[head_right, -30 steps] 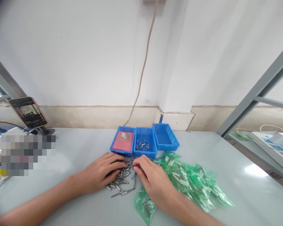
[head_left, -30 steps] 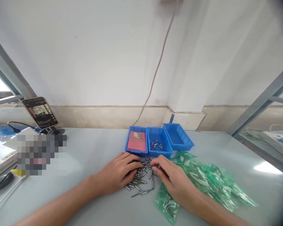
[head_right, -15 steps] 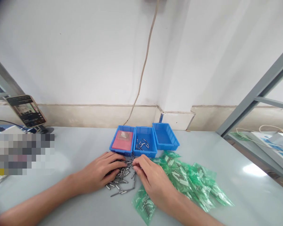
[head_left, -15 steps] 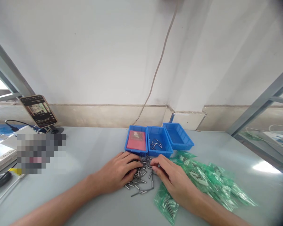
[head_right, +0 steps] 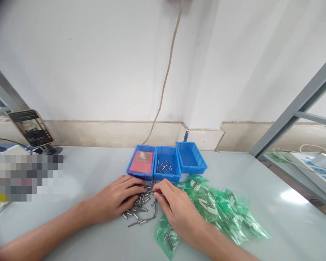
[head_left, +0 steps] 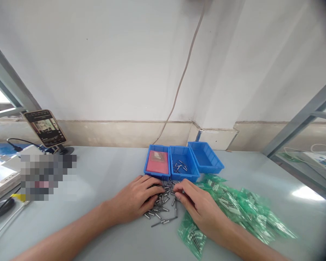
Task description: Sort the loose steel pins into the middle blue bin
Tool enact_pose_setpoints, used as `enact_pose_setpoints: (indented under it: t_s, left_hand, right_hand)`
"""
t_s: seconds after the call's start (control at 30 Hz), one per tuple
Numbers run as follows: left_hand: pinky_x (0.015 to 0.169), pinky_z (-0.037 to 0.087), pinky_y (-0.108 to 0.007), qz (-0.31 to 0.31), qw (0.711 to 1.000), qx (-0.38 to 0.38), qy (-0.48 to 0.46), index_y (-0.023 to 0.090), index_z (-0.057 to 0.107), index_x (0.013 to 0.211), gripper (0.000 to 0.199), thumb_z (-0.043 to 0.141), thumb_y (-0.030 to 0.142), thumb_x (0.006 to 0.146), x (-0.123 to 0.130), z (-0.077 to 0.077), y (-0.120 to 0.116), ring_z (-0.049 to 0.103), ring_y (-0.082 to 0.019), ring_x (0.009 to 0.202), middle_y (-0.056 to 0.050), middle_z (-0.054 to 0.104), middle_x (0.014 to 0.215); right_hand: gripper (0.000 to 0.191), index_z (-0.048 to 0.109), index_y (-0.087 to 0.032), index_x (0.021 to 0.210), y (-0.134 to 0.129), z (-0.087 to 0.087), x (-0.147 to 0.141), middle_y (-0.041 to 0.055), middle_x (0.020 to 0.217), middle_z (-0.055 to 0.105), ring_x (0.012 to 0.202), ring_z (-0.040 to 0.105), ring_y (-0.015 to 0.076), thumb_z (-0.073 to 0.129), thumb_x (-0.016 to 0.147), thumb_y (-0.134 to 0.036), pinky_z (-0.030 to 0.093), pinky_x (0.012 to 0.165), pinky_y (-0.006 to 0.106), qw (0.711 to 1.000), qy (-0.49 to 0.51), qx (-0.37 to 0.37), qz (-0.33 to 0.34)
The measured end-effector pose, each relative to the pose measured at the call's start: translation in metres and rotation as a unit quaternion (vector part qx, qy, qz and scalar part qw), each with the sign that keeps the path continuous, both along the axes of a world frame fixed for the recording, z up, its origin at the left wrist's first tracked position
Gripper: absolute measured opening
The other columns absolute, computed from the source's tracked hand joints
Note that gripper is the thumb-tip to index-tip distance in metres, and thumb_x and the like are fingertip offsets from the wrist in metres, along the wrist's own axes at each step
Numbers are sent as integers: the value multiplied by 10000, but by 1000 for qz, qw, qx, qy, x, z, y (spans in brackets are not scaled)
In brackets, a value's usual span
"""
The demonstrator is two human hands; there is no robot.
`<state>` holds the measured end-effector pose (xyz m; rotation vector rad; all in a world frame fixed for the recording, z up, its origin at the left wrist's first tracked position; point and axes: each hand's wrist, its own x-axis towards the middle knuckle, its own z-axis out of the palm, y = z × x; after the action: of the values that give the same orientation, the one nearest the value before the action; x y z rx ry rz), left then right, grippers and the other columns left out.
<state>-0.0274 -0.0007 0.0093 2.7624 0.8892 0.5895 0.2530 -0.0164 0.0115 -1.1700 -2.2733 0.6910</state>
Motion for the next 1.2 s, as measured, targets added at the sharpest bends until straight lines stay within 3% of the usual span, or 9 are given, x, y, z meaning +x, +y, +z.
enact_pose_setpoints:
  t_s: [1.2]
  left_hand:
    - [1064, 544, -422, -1, 1000, 7, -6, 226, 649, 1386, 320, 525, 175, 1096, 1, 1, 0, 642, -258, 1230, -96, 680, 1368]
  right_hand:
    - [198, 608, -281, 1148, 0, 1, -2, 7, 1026, 677, 915, 663, 198, 412, 1175, -290, 511, 799, 332, 1000, -2, 20, 9]
